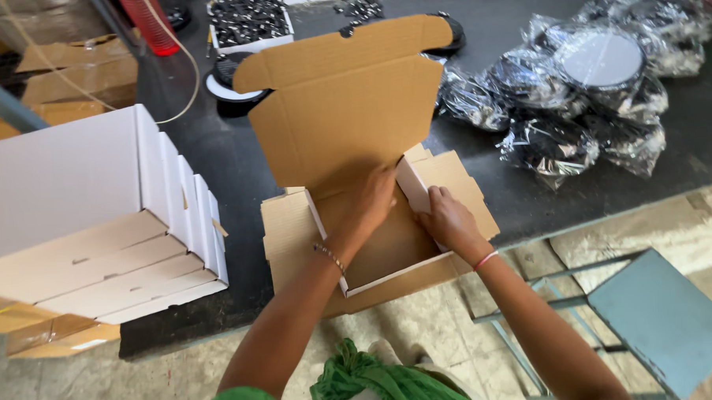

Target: The person assembles flat cardboard boxes by folding and tucking flaps, places a plastic-wrapped circular object into each box, closes the lids, and stacks the finished boxes. The process is repeated multiple times in a consistent sequence.

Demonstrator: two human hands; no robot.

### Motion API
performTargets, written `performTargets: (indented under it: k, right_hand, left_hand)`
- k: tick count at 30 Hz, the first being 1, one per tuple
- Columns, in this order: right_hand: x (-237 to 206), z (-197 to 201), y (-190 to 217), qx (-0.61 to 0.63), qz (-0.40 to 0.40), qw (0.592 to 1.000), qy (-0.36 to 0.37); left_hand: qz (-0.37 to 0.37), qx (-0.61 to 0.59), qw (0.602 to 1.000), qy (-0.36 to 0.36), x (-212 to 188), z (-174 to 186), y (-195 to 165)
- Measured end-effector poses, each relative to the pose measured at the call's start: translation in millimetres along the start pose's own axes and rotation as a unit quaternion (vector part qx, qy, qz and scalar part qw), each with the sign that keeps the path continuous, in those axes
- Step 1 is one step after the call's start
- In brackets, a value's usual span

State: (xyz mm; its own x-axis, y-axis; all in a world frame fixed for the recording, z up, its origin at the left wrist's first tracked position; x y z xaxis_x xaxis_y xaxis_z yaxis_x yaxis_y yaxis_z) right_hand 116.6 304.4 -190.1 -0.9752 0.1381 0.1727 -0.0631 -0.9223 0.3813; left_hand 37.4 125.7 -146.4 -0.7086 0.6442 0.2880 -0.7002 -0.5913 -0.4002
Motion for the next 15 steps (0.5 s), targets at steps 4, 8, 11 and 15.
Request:
performTargets:
  k: [4, 8, 11, 15]
  right_hand:
    - [-2, -8, -3, -0.002, 0.004, 1.0, -0.024]
    - [-1, -8, -9, 0.025, 0.026, 0.998, -0.059]
    - [-4, -7, -12, 0.026, 0.074, 0.997, -0.025]
    - [-6, 1, -15, 0.015, 0.082, 0.996, 0.039]
  left_hand:
    - [-0.286, -0.023, 0.948, -0.135, 36, 5, -11]
    - [-0.295, 0.02, 0.955, -0.022, 55, -4, -11]
    - [-0.294, 0.026, 0.955, -0.016, 56, -11, -6]
    - [-0.286, 0.034, 0.957, -0.013, 58, -20, 1]
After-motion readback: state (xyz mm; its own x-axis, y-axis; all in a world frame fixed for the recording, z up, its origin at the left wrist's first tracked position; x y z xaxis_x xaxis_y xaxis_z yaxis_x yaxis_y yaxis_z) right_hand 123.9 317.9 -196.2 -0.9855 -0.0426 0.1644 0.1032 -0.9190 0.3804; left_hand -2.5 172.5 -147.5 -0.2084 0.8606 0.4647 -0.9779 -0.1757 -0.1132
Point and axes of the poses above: each hand's wrist, its own x-axis towards the middle knuckle, its own z-axis out of the back of the hand, y = z × x, the point moved 1 cm from there along x, towards the middle knuckle, and after that the axes turned 2 degrees about -y, right-handed, at the moved point
